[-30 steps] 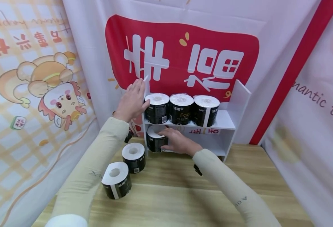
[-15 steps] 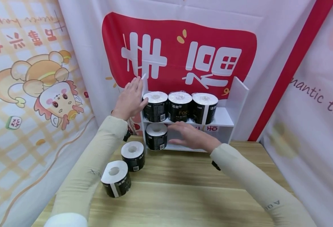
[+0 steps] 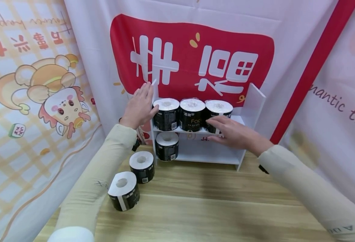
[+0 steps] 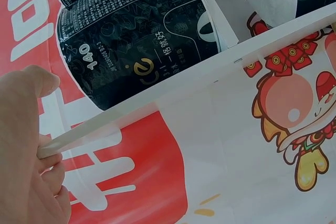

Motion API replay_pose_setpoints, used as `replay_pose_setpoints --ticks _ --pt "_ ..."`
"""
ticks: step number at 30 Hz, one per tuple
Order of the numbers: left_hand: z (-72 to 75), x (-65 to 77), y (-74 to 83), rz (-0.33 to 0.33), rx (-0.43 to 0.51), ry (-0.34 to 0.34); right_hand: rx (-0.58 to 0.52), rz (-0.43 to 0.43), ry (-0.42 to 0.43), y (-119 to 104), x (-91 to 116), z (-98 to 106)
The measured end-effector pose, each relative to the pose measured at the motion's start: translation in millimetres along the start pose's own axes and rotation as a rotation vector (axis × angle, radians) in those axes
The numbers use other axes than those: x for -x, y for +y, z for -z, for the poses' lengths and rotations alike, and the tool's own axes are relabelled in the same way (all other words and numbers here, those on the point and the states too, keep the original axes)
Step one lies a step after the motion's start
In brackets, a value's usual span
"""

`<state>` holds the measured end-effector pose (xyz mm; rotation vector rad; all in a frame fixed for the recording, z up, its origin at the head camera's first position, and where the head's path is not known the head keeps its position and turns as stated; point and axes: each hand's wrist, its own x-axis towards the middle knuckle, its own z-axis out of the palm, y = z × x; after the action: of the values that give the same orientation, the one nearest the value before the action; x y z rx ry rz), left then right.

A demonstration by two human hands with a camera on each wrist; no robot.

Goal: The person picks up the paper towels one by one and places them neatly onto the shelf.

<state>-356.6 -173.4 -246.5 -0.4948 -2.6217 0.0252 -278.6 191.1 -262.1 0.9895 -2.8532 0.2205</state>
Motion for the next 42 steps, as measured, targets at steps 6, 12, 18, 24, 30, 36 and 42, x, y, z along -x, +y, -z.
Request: replay_pose_setpoints --ticks 6,12,18,24,30,36,42 --pt "0.1 -0.5 -0.2 -0.003 0.008 0.009 0.1 -0.061 0.051 19 19 37" --pt "-0.1 -0.1 -1.5 0.008 0.014 0.002 0.224 -0.096 0.104 44 33 61" --pt "0.7 0.5 -2.4 0.008 0.006 0.006 0.305 -0.131 0.128 67 41 73" --pt "1.9 -0.3 -2.1 0.004 -0.003 0.005 0.357 -0.202 0.138 86 43 78" --pt "3.3 0.0 -1.0 0.004 -0.007 0.003 0.372 -0.234 0.169 99 41 71" --pt "3.5 1.6 -0.4 0.006 -0.002 -0.005 0.356 -0.27 0.181 106 36 59" --pt "4.5 1.5 0.2 0.004 -0.01 -0.01 0.338 -0.282 0.201 112 35 51"
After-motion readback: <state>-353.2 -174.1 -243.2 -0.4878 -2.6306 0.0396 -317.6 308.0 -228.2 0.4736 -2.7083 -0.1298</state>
